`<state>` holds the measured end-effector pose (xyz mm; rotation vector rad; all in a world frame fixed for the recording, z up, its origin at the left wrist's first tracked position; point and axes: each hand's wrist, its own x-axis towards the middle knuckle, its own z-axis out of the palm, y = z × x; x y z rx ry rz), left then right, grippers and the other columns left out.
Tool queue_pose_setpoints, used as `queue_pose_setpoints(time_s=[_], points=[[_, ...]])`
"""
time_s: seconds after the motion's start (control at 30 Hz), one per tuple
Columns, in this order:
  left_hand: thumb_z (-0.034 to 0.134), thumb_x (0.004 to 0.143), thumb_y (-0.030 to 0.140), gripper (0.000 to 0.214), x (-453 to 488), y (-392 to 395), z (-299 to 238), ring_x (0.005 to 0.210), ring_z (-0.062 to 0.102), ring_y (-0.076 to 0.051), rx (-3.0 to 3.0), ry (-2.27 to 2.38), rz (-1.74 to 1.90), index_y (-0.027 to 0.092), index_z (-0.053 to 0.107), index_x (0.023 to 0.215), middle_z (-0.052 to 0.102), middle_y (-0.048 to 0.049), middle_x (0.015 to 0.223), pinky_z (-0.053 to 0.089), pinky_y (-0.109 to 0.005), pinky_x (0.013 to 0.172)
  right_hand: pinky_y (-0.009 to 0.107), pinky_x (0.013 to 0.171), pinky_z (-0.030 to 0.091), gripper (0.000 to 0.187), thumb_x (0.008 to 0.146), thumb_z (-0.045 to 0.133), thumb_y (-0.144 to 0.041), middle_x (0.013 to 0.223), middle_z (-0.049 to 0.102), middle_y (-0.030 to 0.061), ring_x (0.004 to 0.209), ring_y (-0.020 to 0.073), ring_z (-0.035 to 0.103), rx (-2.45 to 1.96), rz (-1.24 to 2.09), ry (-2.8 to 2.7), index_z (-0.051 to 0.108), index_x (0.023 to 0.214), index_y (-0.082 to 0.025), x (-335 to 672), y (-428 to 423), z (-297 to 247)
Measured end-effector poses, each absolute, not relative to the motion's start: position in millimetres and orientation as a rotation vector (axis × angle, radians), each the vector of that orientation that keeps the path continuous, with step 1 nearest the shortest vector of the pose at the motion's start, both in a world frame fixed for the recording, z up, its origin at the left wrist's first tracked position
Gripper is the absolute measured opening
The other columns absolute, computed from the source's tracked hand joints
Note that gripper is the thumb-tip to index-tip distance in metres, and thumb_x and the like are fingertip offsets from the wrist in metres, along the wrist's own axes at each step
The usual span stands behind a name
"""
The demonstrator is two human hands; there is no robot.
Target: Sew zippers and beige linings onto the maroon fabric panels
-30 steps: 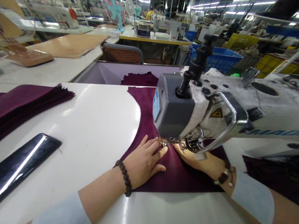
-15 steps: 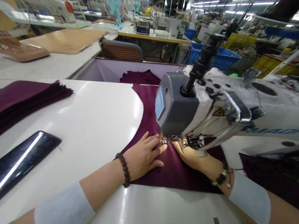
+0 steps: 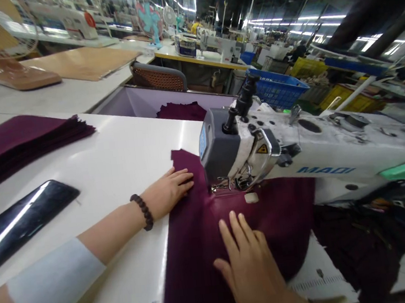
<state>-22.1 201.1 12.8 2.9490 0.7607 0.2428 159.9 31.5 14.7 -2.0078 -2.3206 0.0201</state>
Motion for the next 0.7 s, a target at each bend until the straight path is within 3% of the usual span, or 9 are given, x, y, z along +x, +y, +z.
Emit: queue_pose_setpoints(time_s=[0.1, 0.17, 0.43, 0.7], points=[[0.051, 0.087, 0.021, 0.023, -6.7, 174.4, 24.9, 0.102, 0.054, -0.023, 2.894, 0.83, 0.337, 0.008, 0.06, 0.104, 0.058, -0.0131, 0.109, 0.039, -0.036, 0.093, 0.048, 0.092, 0.037, 0.041, 0.088, 0.039, -0.035, 0.129, 0.047, 0.0104, 0.116, 0.028, 0.044, -1.949, 0.204, -2.317, 0.05, 0.124, -0.018, 161.3, 27.4, 28.7], [0.056, 0.085, 0.028, 0.027, 5.6, 156.0, 27.9, 0.096, 0.055, -0.024, 2.91, 0.858, 0.364, 0.007, 0.06, 0.102, 0.059, -0.0134, 0.105, 0.042, -0.035, 0.09, 0.048, 0.098, 0.031, 0.04, 0.09, 0.035, -0.028, 0.128, 0.048, 0.0099, 0.117, 0.0247, 0.044, -1.997, 0.216, -2.256, 0.047, 0.126, -0.015, 168.3, 41.3, 39.5], [0.067, 0.068, 0.053, 0.065, 26.8, 134.8, 11.0, 0.103, 0.051, -0.029, 2.897, 1.075, 0.322, 0.002, 0.055, 0.106, 0.056, -0.0182, 0.109, 0.041, -0.037, 0.092, 0.049, 0.098, 0.032, 0.043, 0.089, 0.038, -0.022, 0.135, 0.039, 0.0106, 0.123, 0.0251, 0.036, -1.946, 0.258, -2.279, 0.039, 0.131, -0.015, 179.9, 85.3, 27.2], [0.062, 0.071, 0.057, 0.068, 33.3, 127.7, 3.5, 0.105, 0.049, -0.031, 2.863, 1.228, 0.315, 0.003, 0.051, 0.111, 0.052, -0.0202, 0.115, 0.042, -0.041, 0.086, 0.047, 0.101, 0.031, 0.044, 0.089, 0.038, -0.022, 0.134, 0.041, 0.0085, 0.123, 0.021, 0.036, -1.77, 0.298, -2.347, 0.036, 0.133, -0.017, 196.2, 87.9, 12.1]])
